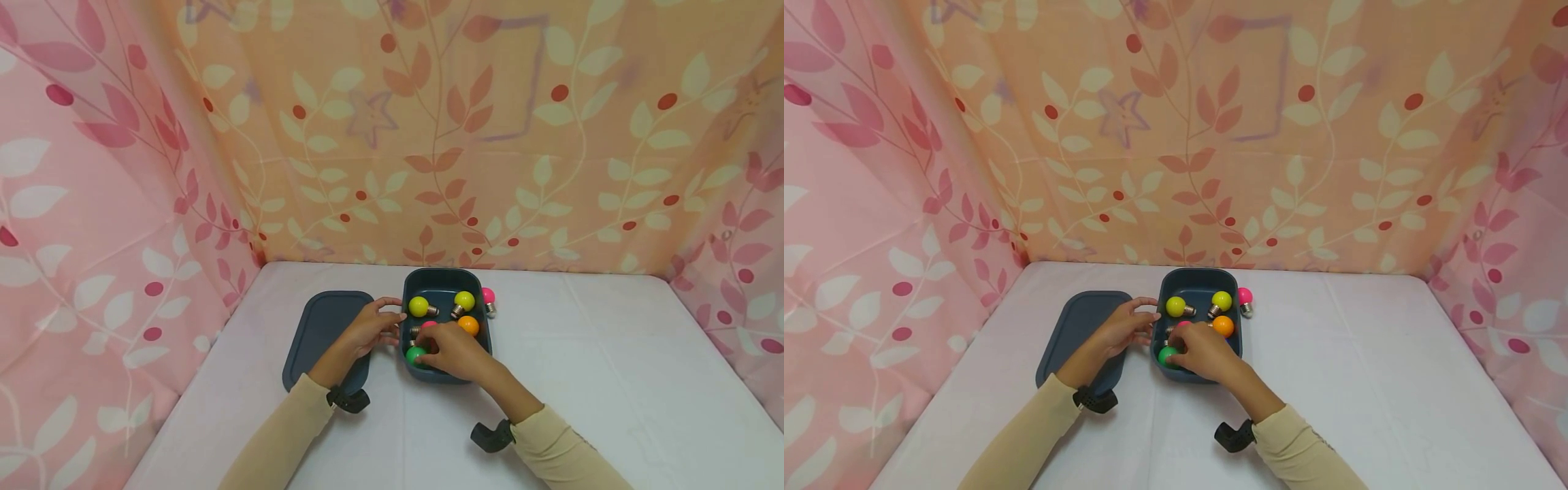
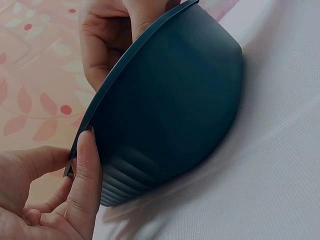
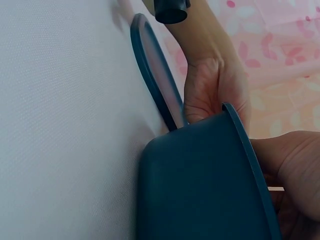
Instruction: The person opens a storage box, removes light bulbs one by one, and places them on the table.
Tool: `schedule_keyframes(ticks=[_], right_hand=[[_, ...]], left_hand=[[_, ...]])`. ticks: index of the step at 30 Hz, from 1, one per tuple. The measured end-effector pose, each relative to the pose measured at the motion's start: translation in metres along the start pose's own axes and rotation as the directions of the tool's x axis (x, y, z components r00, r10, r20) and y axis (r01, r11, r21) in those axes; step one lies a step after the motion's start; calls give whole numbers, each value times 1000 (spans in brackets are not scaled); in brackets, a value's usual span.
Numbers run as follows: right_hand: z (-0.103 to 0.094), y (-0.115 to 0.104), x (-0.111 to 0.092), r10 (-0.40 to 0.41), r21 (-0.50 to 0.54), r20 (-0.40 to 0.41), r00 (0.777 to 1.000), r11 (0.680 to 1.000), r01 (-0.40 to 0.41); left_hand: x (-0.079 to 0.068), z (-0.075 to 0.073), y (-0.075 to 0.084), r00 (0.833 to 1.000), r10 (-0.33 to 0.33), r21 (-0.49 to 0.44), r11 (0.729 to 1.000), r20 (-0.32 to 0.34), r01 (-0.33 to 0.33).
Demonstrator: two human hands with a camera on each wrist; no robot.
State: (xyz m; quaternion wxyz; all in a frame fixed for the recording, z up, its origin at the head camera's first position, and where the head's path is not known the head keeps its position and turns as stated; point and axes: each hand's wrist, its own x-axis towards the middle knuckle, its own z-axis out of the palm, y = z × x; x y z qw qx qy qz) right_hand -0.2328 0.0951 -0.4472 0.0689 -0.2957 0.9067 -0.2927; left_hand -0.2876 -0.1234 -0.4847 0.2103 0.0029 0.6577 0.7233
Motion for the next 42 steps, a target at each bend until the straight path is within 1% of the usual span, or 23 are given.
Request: schedule_keyframes(ticks=[4,8,11,16,28,35,42], right_hand=[[2,0,0,0,12,4,1000,1000,0],[3,0,0,18,26,6,1000,1000,-18],[5,0,0,28,10,3,1000,1000,-28],[6,1,0,14,-13,-5,1000,1000,-14],[9,3,1,5,-28,-18,1000,1000,-5],[-2,1,-1,8,-10,4,1000,1000,-8],[-17,5,-5,-37,29,-24,999,999,37]], left_hand=[[0,0,0,1000,6,-2,1000,2,-6],[0,0,0,1000,15,-2,1000,6,-15],[0,1,0,1000,19,1,1000,6,-19],[-1,1,0,1000,24,5,1000,6,-24],[-1,1,-1,1000,23,-5,1000,11,-23],[-1,0,-1,1000,9,-11,1000,8,-9],[1,0,-1,1000,8,-15,1000,16,-8]])
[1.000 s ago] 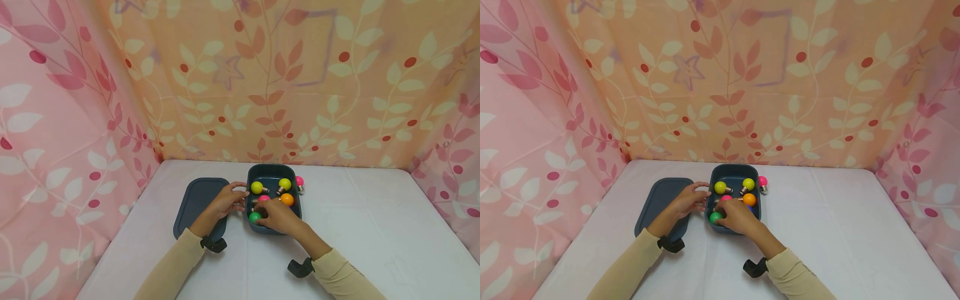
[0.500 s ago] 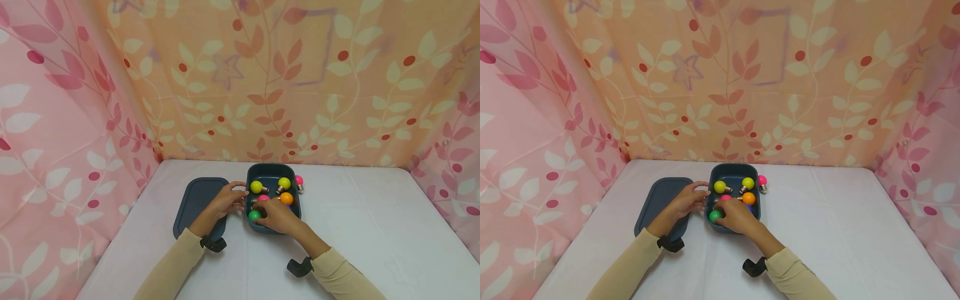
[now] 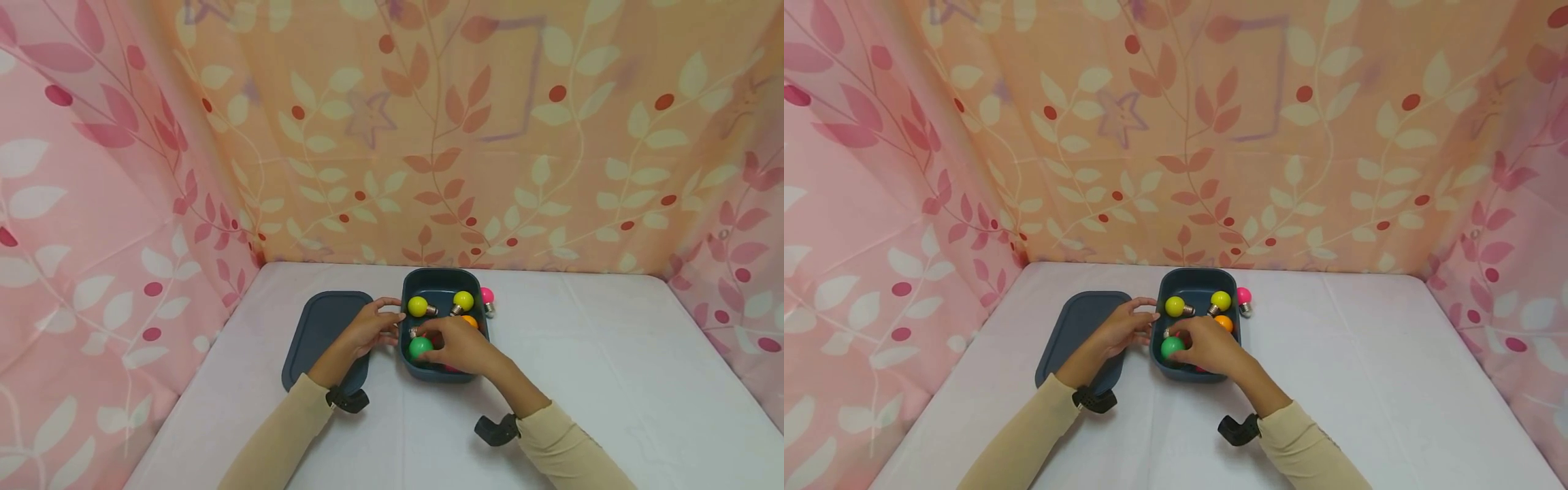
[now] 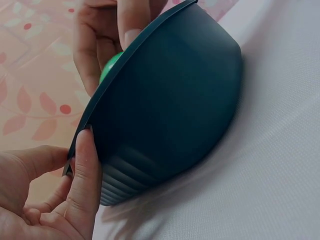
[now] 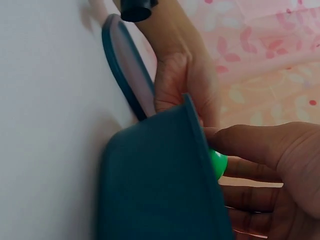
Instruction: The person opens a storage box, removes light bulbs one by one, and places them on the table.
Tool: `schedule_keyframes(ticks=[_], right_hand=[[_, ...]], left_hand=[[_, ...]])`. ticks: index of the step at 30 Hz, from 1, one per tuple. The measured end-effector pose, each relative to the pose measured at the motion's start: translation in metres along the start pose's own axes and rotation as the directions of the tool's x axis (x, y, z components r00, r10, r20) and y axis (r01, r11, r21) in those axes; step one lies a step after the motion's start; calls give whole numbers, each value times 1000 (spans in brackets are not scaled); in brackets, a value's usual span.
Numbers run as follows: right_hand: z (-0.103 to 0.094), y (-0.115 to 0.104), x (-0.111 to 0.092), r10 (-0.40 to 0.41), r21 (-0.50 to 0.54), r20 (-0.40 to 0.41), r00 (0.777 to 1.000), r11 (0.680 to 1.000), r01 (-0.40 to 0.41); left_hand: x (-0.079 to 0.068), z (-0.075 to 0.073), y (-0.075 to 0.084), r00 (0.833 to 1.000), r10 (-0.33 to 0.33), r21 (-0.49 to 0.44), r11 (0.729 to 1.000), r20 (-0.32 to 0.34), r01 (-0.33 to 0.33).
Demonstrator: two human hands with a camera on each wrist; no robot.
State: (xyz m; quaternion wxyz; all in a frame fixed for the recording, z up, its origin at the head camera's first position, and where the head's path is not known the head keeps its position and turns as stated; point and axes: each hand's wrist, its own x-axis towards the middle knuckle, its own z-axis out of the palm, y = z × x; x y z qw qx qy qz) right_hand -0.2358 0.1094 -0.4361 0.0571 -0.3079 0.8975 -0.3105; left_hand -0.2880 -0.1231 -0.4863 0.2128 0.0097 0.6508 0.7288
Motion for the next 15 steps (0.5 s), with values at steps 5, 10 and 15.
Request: schedule_keyframes(ticks=[5,10,15], right_hand=[[-14,1,-3,4,49,-15,1000,999,-3],[-24,3,-5,23,104,-39,999,994,-19],[-36,5,-9,19,135,-74,997,991,-9]], left_hand=[[0,0,0,1000,-13,4,1000,-13,13],[0,0,0,1000,-4,1,1000,-16,4],[1,0,0,1000,-5,4,1000,-22,5]])
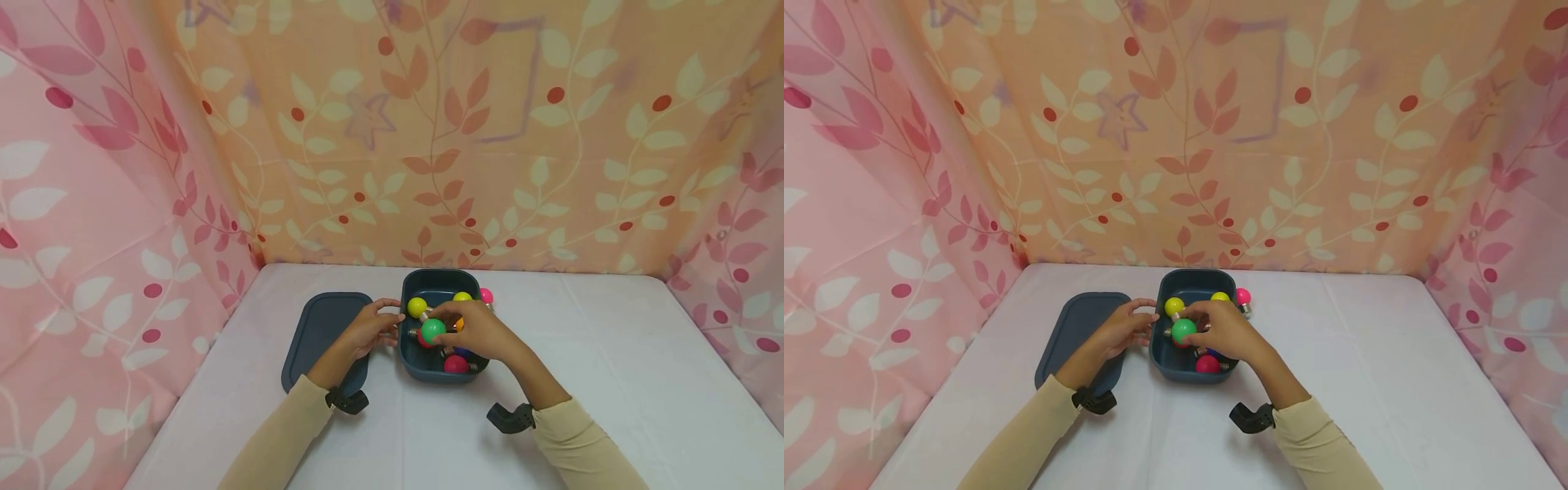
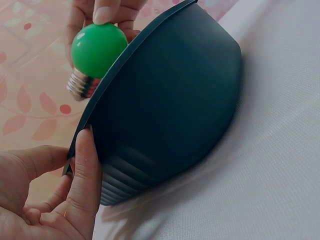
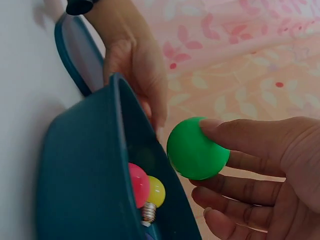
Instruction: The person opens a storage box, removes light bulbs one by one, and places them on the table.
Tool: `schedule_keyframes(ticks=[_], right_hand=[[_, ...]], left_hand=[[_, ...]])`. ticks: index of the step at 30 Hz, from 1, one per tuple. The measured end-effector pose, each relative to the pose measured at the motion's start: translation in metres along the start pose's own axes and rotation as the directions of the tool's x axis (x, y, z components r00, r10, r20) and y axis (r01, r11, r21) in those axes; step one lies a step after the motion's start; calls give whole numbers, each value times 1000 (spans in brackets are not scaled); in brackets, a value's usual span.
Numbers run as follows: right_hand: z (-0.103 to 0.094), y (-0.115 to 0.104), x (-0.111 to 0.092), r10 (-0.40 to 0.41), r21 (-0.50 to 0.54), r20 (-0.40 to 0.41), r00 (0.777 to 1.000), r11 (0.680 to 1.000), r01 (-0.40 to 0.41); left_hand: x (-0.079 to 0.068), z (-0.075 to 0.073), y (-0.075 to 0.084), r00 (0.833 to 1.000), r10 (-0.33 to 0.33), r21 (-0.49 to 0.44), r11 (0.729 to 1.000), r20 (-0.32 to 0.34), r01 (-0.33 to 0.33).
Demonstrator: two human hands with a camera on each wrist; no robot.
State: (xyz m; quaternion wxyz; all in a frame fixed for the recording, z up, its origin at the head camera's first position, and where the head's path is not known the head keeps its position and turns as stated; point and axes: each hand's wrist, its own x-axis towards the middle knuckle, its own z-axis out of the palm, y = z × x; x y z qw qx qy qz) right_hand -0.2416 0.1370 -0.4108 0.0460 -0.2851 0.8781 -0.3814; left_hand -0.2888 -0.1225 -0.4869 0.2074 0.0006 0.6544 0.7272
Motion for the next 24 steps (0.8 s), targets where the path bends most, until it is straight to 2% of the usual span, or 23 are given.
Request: schedule_keyframes(ticks=[8,13,19,24], right_hand=[[-21,10,-3,3,113,-47,999,994,2],[-34,15,-5,40,170,-95,995,985,-23],[-48,20,-10,71,265,-152,986,964,-29],[-53,27,-14,83,268,-200,976,963,-27]], left_hand=[[0,-1,-1,1000,11,-2,1000,6,-11],[0,0,1,1000,1,2,1000,4,-1],[0,1,2,1000,22,16,1000,-3,-22],[-1,1,-1,1000,0,33,999,-17,1]])
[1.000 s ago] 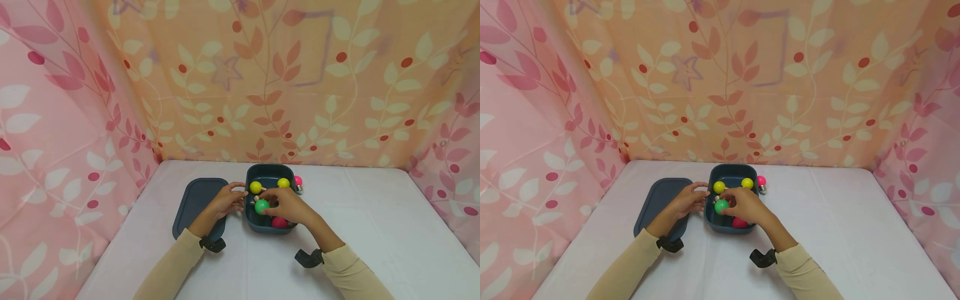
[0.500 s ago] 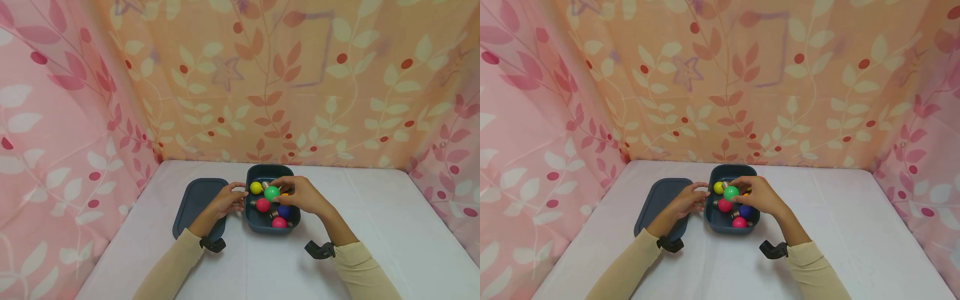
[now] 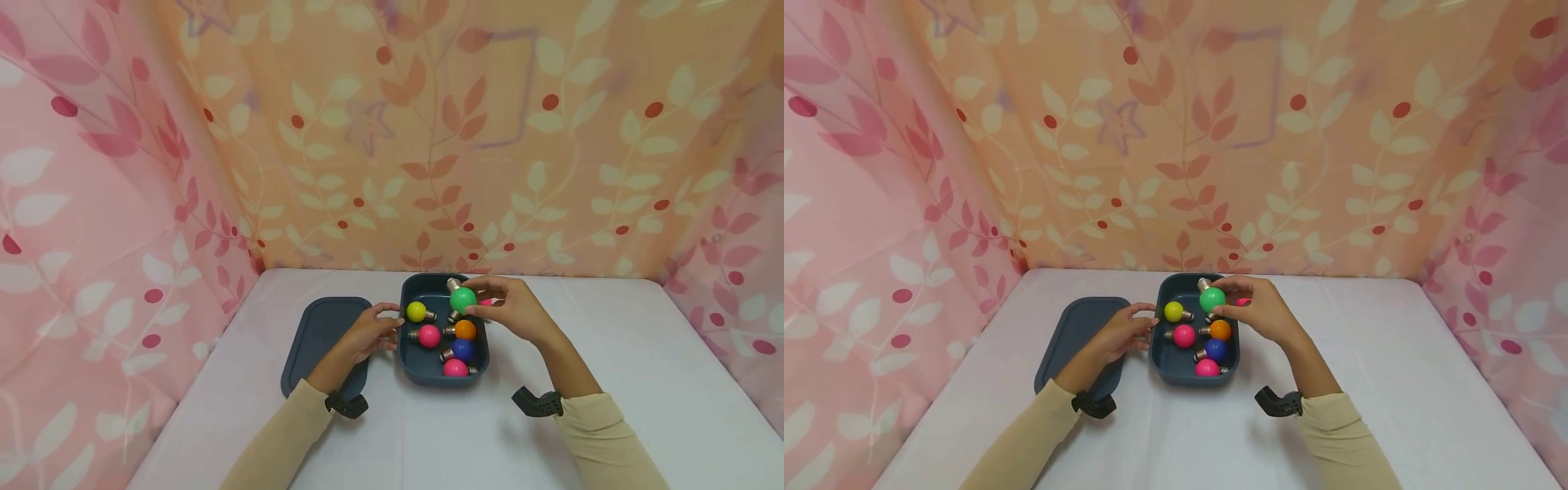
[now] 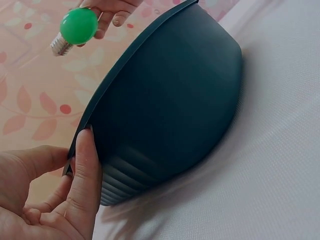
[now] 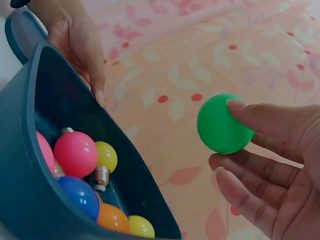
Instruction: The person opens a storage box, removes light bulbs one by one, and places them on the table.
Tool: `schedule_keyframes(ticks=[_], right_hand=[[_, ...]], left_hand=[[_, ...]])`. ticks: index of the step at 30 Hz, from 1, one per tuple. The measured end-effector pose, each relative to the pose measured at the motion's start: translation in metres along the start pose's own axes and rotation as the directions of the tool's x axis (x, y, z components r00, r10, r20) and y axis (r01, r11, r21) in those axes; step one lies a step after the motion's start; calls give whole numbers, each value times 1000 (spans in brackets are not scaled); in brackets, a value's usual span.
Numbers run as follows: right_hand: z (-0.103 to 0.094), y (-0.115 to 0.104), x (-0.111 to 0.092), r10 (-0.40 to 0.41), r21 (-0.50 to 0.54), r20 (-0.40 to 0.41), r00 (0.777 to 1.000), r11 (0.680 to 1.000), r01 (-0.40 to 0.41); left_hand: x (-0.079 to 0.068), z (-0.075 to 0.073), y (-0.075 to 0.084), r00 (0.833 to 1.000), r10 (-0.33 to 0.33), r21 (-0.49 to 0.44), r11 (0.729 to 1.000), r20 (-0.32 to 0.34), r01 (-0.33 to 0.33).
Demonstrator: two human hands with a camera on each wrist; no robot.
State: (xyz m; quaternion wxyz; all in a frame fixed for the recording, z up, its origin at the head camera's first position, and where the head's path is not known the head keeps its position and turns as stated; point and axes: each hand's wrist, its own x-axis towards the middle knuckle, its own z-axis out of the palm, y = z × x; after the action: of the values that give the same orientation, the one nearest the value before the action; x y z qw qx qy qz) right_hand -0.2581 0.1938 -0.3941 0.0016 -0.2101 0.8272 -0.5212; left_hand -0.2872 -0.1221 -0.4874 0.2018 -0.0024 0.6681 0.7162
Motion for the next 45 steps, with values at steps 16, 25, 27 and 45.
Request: schedule_keyframes(ticks=[16,25,27,45], right_hand=[[-41,50,-12,74,-130,-129,989,987,-91],[-46,77,-17,188,-115,-155,970,972,-207],[-46,84,-17,199,-104,-159,967,971,-217],[-39,129,-10,249,-23,-188,950,966,-258]], left_hand=[[0,0,-1,1000,5,-13,1000,8,-5],[0,-1,1,1000,4,-6,1000,7,-4],[0,-1,0,1000,-1,-7,1000,4,1],[0,0,-1,1000,-1,-2,1000,-1,1]])
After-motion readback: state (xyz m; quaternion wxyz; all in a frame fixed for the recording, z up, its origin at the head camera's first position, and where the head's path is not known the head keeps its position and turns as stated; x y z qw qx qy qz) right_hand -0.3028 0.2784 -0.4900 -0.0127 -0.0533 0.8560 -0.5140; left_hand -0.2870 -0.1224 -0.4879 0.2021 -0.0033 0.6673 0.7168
